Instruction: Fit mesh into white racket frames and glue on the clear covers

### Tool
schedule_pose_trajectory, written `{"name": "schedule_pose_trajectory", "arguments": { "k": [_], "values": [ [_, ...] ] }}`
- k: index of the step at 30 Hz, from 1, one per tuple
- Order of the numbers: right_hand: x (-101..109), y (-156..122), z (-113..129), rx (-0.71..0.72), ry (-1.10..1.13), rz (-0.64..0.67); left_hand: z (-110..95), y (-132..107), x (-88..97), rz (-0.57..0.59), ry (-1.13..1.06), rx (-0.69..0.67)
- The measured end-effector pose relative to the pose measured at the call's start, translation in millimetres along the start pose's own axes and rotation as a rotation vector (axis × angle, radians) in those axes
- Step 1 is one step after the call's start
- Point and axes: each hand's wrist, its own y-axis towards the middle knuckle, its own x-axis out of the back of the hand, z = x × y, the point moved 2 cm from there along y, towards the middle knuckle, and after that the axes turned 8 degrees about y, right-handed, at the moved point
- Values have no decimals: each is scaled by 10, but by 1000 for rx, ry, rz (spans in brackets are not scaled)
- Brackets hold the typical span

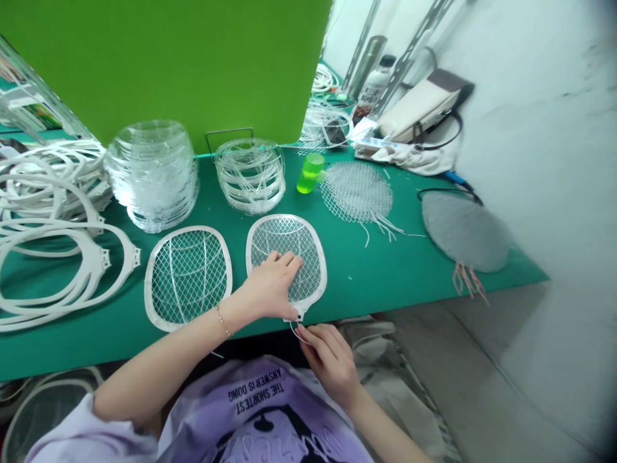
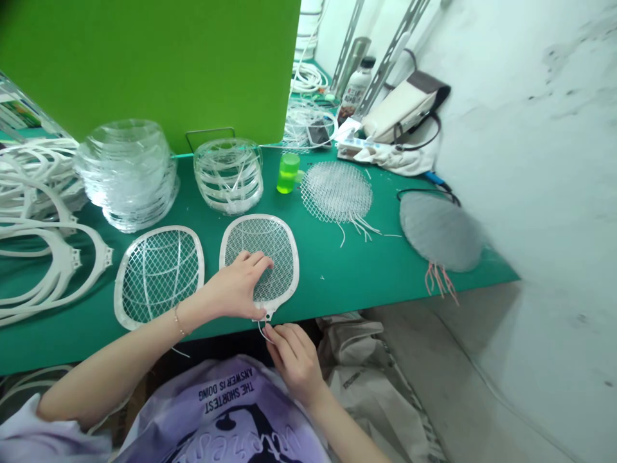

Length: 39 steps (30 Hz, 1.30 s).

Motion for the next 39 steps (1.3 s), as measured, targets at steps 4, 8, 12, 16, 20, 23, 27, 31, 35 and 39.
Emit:
{"name": "schedule_pose_trajectory", "arguments": {
  "k": [4, 8, 12, 16, 20, 23, 27, 31, 35, 39],
  "values": [
    [9, -28, -135, 37, 57, 7, 6, 15, -21, 13, 1, 6],
    [27, 71, -215, 61, 130, 57, 3, 35, -48, 0, 14, 8],
    [45, 243, -181, 206, 69, 207, -12, 47, -72, -11, 30, 3],
    [90, 364, -178, 291, 9, 365, -14, 51, -91, -8, 51, 3],
    [125, 436, -220, 365, 7, 476, -2, 39, -100, -16, 53, 9],
    [119, 491, -240, 369, 55, 520, -24, 49, -109, -16, 50, 14],
    [137, 481, -224, 315, 71, 468, -49, 67, -91, -30, 24, 21],
    [343, 278, -145, 209, -2, 350, 191, -320, 59, -138, -150, -99],
    [605, 78, 87, 77, -37, 79, 795, -1302, 95, -102, -99, -11],
    [353, 169, 452, 65, 85, 92, 1167, -2033, -162, -1, -27, 185]
  ]
}}
